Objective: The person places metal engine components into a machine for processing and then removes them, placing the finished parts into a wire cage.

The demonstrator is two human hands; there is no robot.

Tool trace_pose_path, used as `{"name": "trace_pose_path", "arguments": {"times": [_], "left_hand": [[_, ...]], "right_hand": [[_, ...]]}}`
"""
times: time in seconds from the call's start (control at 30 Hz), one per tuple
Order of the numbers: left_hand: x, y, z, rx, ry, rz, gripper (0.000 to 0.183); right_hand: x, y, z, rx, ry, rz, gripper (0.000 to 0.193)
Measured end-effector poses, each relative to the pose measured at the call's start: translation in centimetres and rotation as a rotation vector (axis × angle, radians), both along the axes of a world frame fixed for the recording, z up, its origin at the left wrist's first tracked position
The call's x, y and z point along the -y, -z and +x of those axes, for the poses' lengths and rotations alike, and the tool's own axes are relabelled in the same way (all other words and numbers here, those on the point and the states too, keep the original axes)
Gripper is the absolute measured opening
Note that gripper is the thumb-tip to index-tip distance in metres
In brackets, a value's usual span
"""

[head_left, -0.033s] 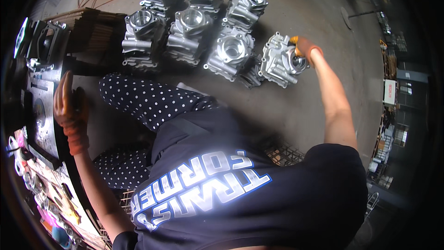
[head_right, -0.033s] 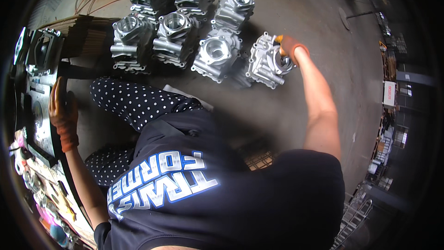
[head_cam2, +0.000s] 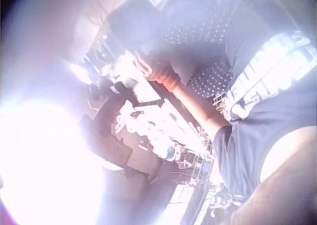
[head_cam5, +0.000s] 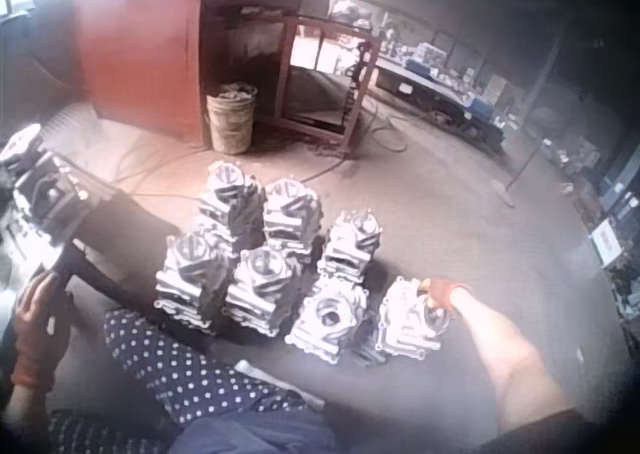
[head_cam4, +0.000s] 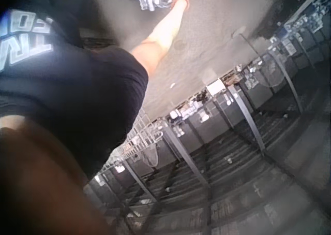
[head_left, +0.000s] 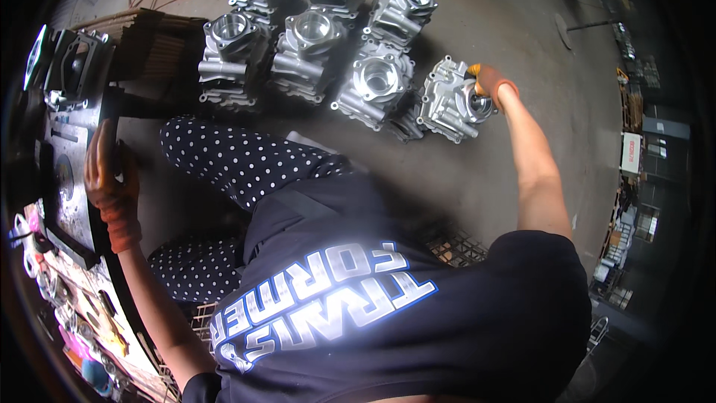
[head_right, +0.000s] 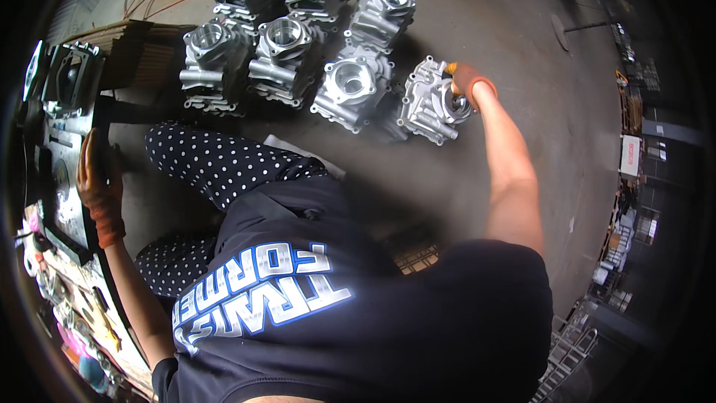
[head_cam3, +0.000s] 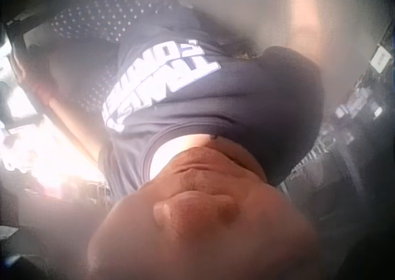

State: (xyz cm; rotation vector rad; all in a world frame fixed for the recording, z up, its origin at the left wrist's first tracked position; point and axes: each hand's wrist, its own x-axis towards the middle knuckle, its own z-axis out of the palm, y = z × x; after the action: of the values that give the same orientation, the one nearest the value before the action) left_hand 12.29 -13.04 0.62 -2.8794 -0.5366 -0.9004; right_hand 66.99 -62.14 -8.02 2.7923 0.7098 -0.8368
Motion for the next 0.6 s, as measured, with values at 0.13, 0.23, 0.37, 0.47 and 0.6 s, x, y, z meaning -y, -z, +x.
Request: {"name": "trace_pose_path", "arguments": {"times": [0.13, 0.23, 0.37, 0.47, 0.6], "left_hand": [[-1.0, -0.8, -2.4, -0.05, -0.182, 0.084, 0.039], [-0.7, -1.6, -2.3, -0.057, -0.257, 0.145, 0.037], [0.2, -3.2, -3.4, -0.102, -0.27, 0.158, 0.039], [2.0, -3.7, -4.4, -0.059, -0.3, 0.113, 0.043], [1.3, -3.0, -7.0, 0.032, -0.375, 0.104, 0.047]], "right_hand": [[1.2, 7.2, 0.7, 0.063, 0.032, -0.076, 0.062], [0.4, 10.8, 1.2, 0.098, 0.055, -0.172, 0.057], [-0.6, 13.4, 1.7, 0.056, 0.009, -0.208, 0.052], [2.5, 16.2, 3.1, 0.027, 0.136, 0.059, 0.05], [8.8, 21.6, 7.5, -0.202, 0.778, 0.388, 0.038]]}}
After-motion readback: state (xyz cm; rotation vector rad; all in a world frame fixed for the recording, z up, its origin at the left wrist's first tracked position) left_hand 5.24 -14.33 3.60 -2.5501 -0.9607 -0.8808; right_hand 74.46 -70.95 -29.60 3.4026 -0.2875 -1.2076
